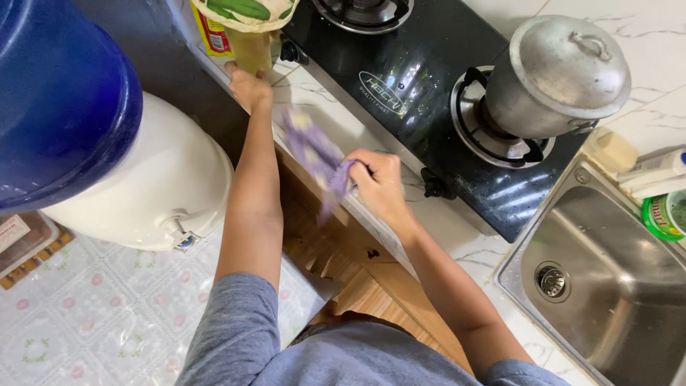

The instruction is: Wiping down a kitchen table with a damp cloth.

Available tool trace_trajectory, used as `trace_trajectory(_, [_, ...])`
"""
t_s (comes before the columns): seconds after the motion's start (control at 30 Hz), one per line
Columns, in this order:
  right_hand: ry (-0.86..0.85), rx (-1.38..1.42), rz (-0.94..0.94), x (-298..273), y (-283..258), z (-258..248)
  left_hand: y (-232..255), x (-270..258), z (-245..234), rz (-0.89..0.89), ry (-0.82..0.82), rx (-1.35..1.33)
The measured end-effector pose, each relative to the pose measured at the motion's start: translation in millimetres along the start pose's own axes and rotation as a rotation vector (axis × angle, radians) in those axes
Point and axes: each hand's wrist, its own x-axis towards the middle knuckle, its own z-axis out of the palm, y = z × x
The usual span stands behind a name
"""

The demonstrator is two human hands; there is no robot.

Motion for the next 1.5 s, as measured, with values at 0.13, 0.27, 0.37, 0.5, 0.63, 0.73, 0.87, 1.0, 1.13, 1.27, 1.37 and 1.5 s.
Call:
trace_trajectory(0.13, [0.092, 0.032, 0.023, 13, -4, -14, -7, -15, 18, -0.077, 0.062, -0.090])
trace_trajectory(0.27, [0.118, 0.022, -0.091, 18, -9, -22, 6, -86, -1, -0.037, -0.036, -0.466])
trace_trajectory(0.37, [0.151, -0.021, -0.006, 16, -12, -25, 49, -172, -59, 0.035, -0.367, -0.700])
trace_trajectory(0.5, [0.268, -0.100, 0.131, 1, -7, -34, 93, -268, -137, 0.224, -0.716, -0.773])
trace_trajectory(0.63, [0.328, 0.049, 0.166, -31, -9, -52, 107, -298, -198, 0.484, -0.835, -0.784])
trace_trajectory(0.73, [0.364, 0.355, 0.278, -66, -26, -67, 89, -311, -219, 0.719, -0.834, -0.583])
trace_trajectory(0.87, [0.312, 0.422, 0.346, -113, -57, -82, 27, -303, -215, 0.865, -0.687, -0.224])
trace_trajectory(1.0, [0.169, 0.038, 0.205, -160, -63, -103, 22, -302, -234, 0.716, -0.734, -0.234])
trace_trajectory(1.13, [0.088, -0.192, 0.344, -201, -76, -133, 55, -316, -267, 0.546, -0.923, -0.371])
trace_trajectory(1.27, [-0.075, -0.383, 0.418, -255, -57, -184, 88, -346, -268, 0.511, -1.184, -0.504])
trace_trajectory(1.37, [0.088, -0.138, 0.303, -291, -56, -222, 110, -383, -246, 0.456, -1.345, -0.488])
trace_trajectory(1.5, [0.476, 0.399, 0.319, -315, -80, -270, 135, -448, -193, 0.314, -1.542, -0.588])
